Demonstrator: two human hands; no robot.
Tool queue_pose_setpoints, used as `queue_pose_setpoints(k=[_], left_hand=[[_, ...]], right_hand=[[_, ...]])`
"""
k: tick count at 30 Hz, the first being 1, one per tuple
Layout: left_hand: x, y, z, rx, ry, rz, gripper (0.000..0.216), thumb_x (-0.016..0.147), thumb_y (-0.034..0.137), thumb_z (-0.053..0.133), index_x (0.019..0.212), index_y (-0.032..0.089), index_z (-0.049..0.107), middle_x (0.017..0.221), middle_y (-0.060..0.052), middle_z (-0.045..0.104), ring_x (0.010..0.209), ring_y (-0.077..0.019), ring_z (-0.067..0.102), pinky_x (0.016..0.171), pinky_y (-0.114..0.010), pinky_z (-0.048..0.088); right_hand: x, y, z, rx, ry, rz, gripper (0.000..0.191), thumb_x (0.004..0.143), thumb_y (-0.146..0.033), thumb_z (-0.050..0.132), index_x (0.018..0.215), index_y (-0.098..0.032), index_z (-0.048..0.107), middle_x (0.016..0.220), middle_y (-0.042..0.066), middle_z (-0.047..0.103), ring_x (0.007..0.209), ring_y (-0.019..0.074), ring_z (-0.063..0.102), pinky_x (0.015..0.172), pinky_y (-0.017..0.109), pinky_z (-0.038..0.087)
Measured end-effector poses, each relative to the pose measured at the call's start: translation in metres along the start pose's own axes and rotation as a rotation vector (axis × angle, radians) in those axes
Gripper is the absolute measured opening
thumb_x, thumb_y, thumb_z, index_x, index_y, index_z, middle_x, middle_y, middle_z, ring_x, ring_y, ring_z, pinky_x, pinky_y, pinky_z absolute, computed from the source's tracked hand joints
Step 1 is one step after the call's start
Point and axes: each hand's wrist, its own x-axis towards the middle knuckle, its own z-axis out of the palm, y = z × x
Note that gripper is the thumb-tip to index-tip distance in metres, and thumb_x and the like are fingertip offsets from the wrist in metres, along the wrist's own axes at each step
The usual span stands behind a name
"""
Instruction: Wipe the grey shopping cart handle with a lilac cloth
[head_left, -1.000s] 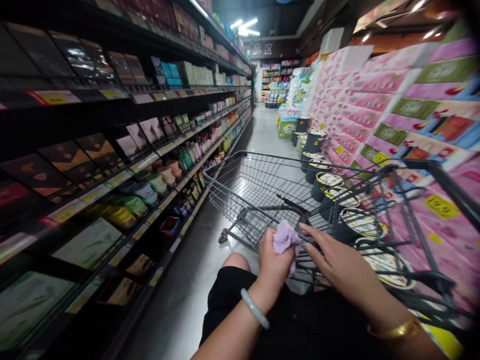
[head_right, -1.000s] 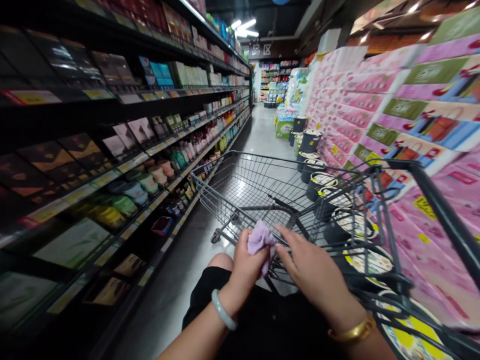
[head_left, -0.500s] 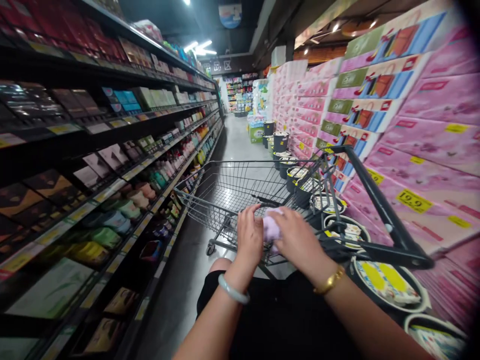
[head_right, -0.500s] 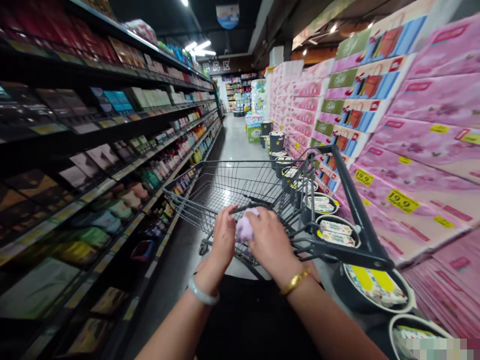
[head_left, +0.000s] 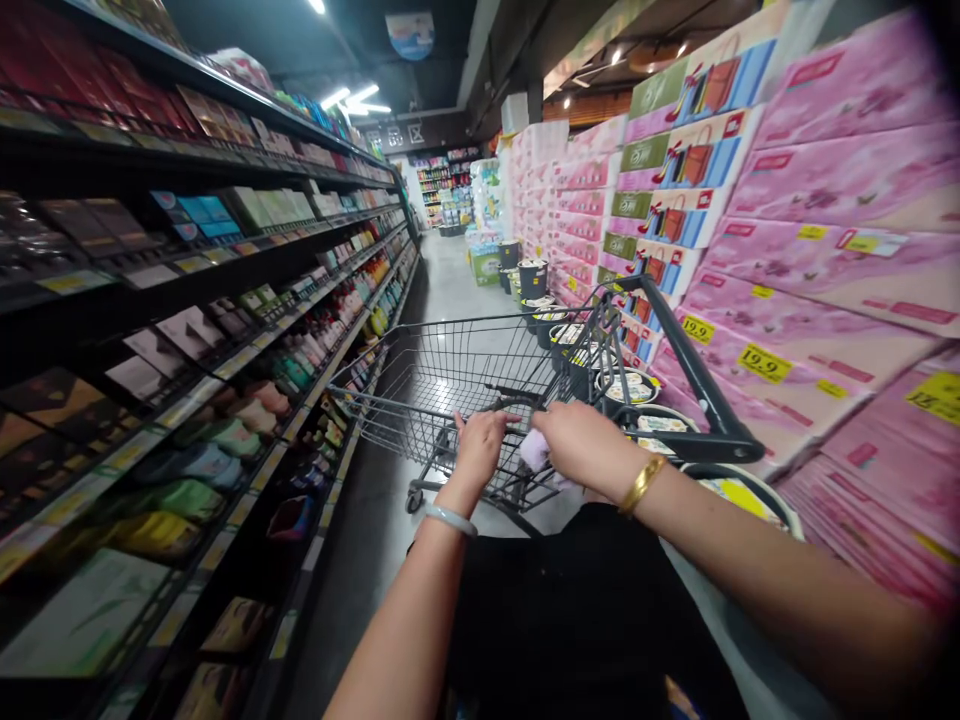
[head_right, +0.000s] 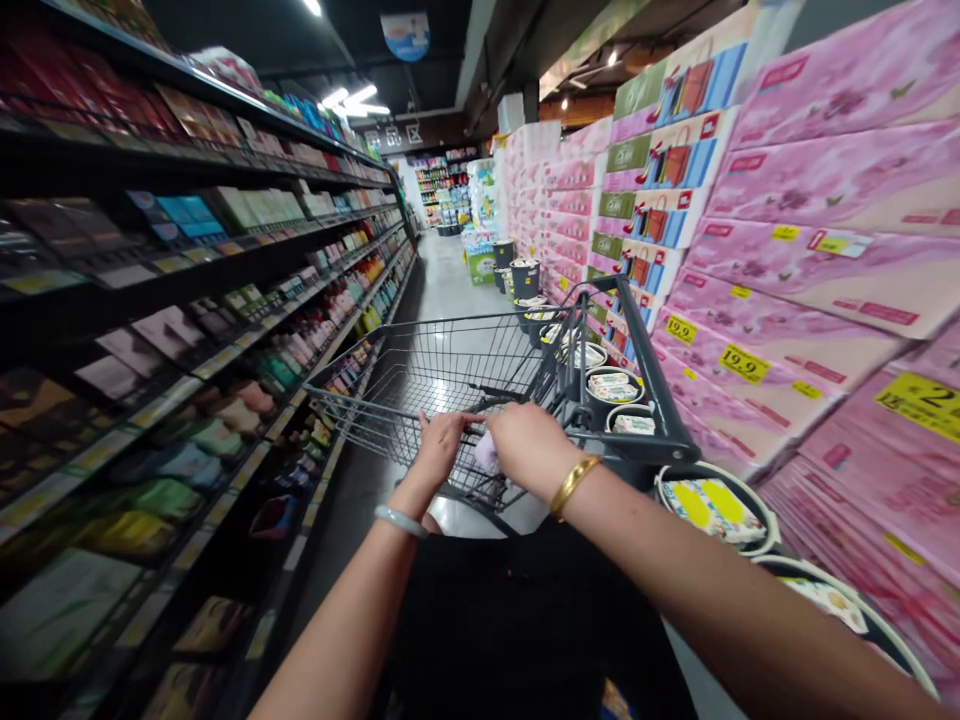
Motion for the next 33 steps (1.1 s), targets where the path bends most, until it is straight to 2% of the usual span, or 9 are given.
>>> queue_pose_setpoints(k=[5,7,10,13,17,22,28,31,33], left_hand=[[0.000,-0.002,0.005,0.078,0.010,0.006,0.053,0.103,0.040,0.032,0.074,0.026,0.073,0.087,-0.001,0.071,0.102,-0.0192,0.059,0.121,-0.056,-0.010],[-0.001,-0.001,0.006,0.100,0.018,0.006,0.054,0.102,0.041,0.034,0.066,0.024,0.071,0.084,-0.001,0.069,0.100,-0.0196,0.058,0.120,-0.057,-0.012],[-0.003,0.001,0.004,0.105,0.033,0.016,0.054,0.101,0.040,0.036,0.061,0.024,0.068,0.081,-0.002,0.067,0.098,-0.0203,0.058,0.119,-0.059,-0.010],[-0.005,-0.004,-0.002,0.098,0.055,0.039,0.052,0.098,0.040,0.039,0.057,0.024,0.066,0.076,-0.003,0.065,0.094,-0.0209,0.058,0.119,-0.060,-0.008],[-0.003,-0.024,-0.007,0.107,0.037,0.063,0.052,0.096,0.046,0.040,0.056,0.024,0.065,0.073,-0.001,0.064,0.092,-0.0212,0.058,0.119,-0.060,-0.005],[0.000,-0.050,-0.013,0.070,0.033,0.081,0.058,0.095,0.056,0.035,0.055,0.025,0.064,0.073,-0.001,0.064,0.094,-0.0229,0.058,0.120,-0.059,-0.009],[0.008,-0.069,-0.040,0.032,-0.028,0.047,0.078,0.088,0.078,0.021,0.051,0.025,0.064,0.069,-0.005,0.064,0.088,-0.0239,0.059,0.121,-0.055,-0.009],[0.016,-0.075,-0.056,-0.016,-0.017,0.014,0.083,0.083,0.085,0.018,0.049,0.025,0.064,0.072,-0.006,0.069,0.090,-0.0249,0.063,0.122,-0.056,-0.008],[0.015,-0.070,-0.064,-0.071,0.057,-0.030,0.082,0.082,0.087,0.022,0.061,0.025,0.072,0.089,-0.008,0.075,0.102,-0.0285,0.064,0.121,-0.060,-0.008]], right_hand=[[0.004,0.022,-0.041,-0.107,-0.227,-0.133,0.025,0.079,-0.007,0.058,0.096,-0.015,0.074,0.094,0.013,0.074,0.088,0.0242,0.071,0.077,0.031,0.050],[0.014,0.034,-0.058,-0.161,-0.308,-0.101,0.023,0.077,-0.006,0.060,0.092,-0.012,0.076,0.092,0.015,0.076,0.089,0.0248,0.071,0.080,0.033,0.050],[0.023,0.049,-0.076,-0.223,-0.263,0.024,0.019,0.077,-0.006,0.060,0.086,-0.009,0.077,0.091,0.015,0.076,0.089,0.0227,0.071,0.082,0.032,0.049],[0.018,0.051,-0.077,-0.203,-0.200,-0.049,0.028,0.081,-0.007,0.053,0.095,-0.012,0.077,0.088,0.006,0.076,0.084,0.0139,0.069,0.075,0.024,0.044],[0.018,0.045,-0.061,-0.118,-0.345,-0.308,0.029,0.074,-0.016,0.068,0.101,-0.024,0.076,0.082,0.000,0.076,0.072,0.0150,0.068,0.061,0.022,0.042],[0.033,0.048,-0.050,-0.290,-0.092,-0.195,0.019,0.075,-0.020,0.064,0.090,-0.018,0.075,0.092,0.011,0.075,0.088,0.0264,0.069,0.067,0.030,0.046],[0.025,0.045,-0.048,0.004,-0.136,-0.364,0.023,0.074,-0.023,0.063,0.095,-0.025,0.072,0.091,0.003,0.073,0.086,0.0208,0.067,0.069,0.027,0.044],[0.026,0.045,-0.050,-0.004,-0.007,-0.257,0.022,0.075,-0.020,0.062,0.095,-0.020,0.071,0.098,0.007,0.071,0.094,0.0231,0.064,0.079,0.031,0.044],[0.027,0.041,-0.050,0.060,0.021,-0.229,0.022,0.074,-0.018,0.063,0.095,-0.019,0.070,0.100,0.008,0.069,0.096,0.0230,0.062,0.082,0.031,0.044]])
